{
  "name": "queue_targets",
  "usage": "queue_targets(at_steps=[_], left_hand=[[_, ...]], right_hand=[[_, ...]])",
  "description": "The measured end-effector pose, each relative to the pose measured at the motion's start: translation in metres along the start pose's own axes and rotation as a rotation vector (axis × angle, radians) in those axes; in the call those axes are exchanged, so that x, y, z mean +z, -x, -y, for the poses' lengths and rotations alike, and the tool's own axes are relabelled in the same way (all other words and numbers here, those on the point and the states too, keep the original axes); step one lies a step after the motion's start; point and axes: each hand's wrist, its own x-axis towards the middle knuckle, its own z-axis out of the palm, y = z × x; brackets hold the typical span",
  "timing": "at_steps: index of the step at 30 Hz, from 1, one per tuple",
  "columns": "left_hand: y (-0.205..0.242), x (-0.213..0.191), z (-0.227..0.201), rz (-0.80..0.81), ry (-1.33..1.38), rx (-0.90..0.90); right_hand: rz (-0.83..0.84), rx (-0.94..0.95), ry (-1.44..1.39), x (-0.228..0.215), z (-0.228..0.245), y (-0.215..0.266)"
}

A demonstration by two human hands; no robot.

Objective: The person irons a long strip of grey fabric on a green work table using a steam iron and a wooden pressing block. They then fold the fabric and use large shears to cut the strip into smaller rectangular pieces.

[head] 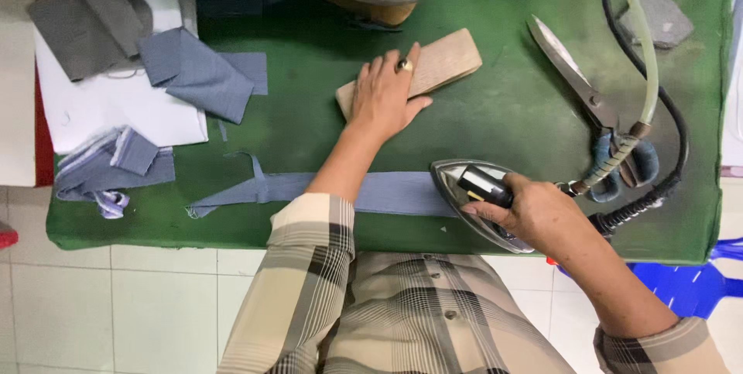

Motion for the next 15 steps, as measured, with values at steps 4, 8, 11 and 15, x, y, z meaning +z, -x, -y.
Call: queue_targets(at_steps=[4, 8, 11, 15], left_hand=[[-0.013, -0.006, -0.002, 0.047, 0.03, -0.022], [0.052, -0.057, -0.007, 0.14, 0.132, 0.046], [0.119, -0.081, -0.01, 0.294, 0.106, 0.239], [0.16, -0.079, -0.002, 0.419, 0.092, 0.368]], right_hand=[[-0.045, 0.063, -0.063, 0.011, -0.023, -0.004], [-0.045, 0.112, -0.104, 0.003, -0.027, 0.007], [-0.025, 0.111, -0.146, -0.003, -0.027, 0.01], [-0.018, 0.084, -0.15, -0.003, -0.029, 0.009]])
